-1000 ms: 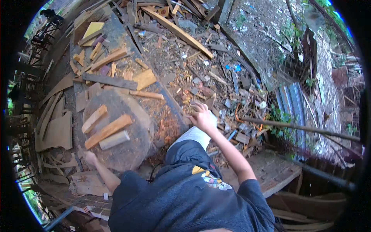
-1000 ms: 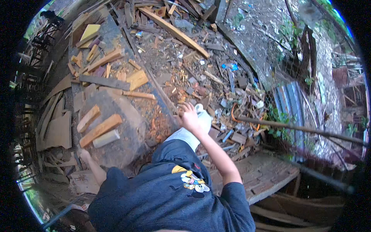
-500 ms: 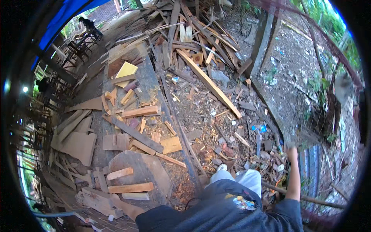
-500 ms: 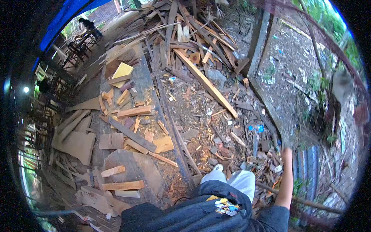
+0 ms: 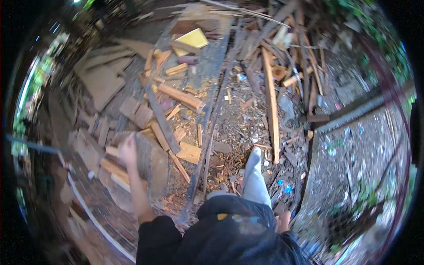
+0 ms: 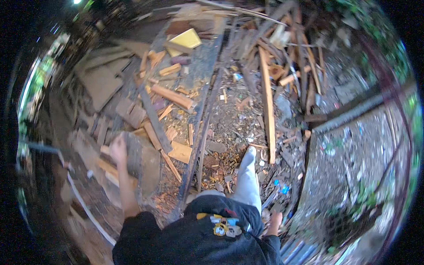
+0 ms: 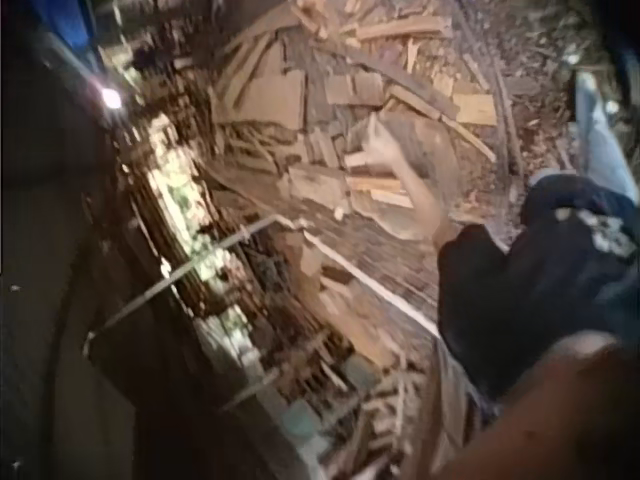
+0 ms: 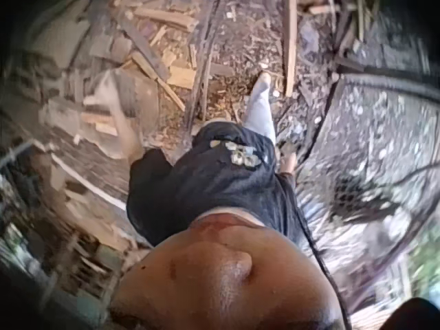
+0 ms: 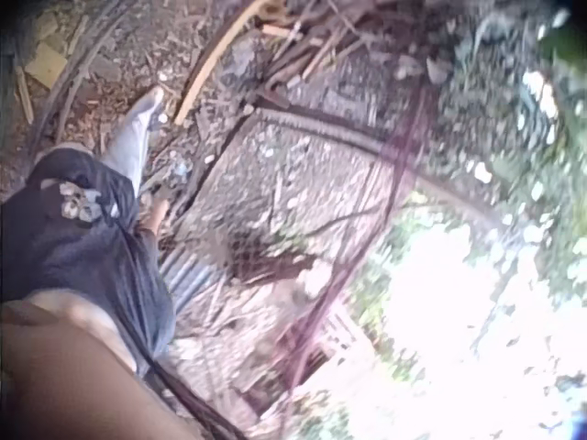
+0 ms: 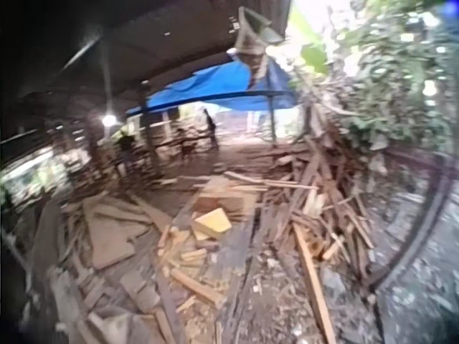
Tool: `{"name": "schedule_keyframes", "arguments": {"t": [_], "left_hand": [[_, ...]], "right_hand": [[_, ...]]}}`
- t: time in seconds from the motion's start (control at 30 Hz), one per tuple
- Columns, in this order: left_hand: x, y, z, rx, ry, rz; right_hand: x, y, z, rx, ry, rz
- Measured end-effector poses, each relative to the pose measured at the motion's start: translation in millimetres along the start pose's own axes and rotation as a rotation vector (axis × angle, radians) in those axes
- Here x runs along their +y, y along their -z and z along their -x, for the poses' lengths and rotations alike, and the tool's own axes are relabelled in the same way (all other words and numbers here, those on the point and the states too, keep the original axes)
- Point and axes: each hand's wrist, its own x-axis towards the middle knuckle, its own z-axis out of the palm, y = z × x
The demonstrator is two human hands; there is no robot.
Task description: The person carves a piece of wood using a hand chisel, places it on a workbench, and walks across the workshop.
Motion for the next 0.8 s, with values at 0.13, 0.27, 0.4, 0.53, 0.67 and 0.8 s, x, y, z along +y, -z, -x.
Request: {"name": "schedule_keyframes", "arguments": {"t": [0.13, 0.27, 0.4, 0.53, 0.67, 0.8], "left_hand": [[55.8, -38.7, -19.4, -0.202, -0.241, 0.011], [67.2, -84.9, -13.8, -0.194, 0.135, -0.104], [46.1, -93.4, 56.8, -0.643, 0.703, -0.567], [72.1, -59.4, 69.5, -0.567, 0.914, -0.28], [55.9, -123.9, 42.2, -0.525, 1.016, -0.029], [70.2, -96.6, 75.2, -0.518, 1.087, -0.325]], "right_hand": [[-93.6, 88.4, -167.4, -0.536, -0.165, -0.567], [-193.6, 169.0, -328.0, -0.004, 0.541, -0.274], [-342.7, 266.4, -359.3, -0.169, 0.619, -0.698], [-426.7, 237.9, -459.0, -0.575, 0.619, -0.426], [-468.2, 152.9, -633.1, -0.502, 1.782, 0.656], [-617.8, 123.2, -403.9, -1.005, 1.035, 0.14]]}}
